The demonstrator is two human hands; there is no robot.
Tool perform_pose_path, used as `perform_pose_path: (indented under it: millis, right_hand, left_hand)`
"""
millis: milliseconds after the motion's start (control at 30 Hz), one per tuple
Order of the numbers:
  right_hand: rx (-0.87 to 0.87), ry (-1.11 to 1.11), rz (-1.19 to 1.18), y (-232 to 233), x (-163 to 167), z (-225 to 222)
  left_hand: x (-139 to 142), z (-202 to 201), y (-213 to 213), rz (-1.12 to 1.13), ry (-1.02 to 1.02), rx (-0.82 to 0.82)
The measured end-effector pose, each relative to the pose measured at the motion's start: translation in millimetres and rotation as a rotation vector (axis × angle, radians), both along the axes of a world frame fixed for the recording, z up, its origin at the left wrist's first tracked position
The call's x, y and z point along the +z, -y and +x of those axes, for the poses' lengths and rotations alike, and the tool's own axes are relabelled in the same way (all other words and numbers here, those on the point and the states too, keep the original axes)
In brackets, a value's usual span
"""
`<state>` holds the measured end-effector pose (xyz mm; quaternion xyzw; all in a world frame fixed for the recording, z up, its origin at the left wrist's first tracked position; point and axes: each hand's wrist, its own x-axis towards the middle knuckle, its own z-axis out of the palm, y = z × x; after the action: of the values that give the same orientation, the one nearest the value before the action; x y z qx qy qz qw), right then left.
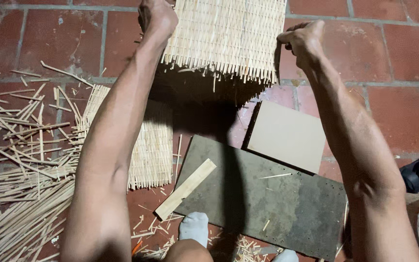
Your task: The person assembles small bamboo mats by applying adhesive to cardboard pieces using a roller, then pressing woven bamboo strips onto the adhesive. The person repeats this process for multiple units, aligning and pressing the bamboo to secure it.
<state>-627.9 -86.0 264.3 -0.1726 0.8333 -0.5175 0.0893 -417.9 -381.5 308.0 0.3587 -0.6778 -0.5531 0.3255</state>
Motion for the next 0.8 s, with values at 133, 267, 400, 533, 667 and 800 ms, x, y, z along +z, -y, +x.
perform_pose_path:
  millis: [133,267,400,533,667,800]
  right_hand:
    - [-0.007,-0.001,0.016,2,2,3]
    - [-0.003,-0.093,0.175,7,1,3]
    - [0.037,-0.39,0.296,14,-3,2]
    - [0.035,-0.599,0.444,17,-7,8]
    - [0.145,-0.973,0.493,12,-11,15]
    - [0.173,-0.939,0.589,12,-13,20]
  left_hand:
    - [-5,-1,-1,-0.032,0.032,0.009]
    - [-6,1,-4,-0.097,0.077,0.027]
    - [-6,1,-8,-0.286,0.183,0.072]
    - [-11,0,-11,-0.73,0.264,-0.072]
    - [-14,-6,-15,-1.063,0.358,-0.457]
    - [-9,-26,-34,-1.249,0.761,-0.505]
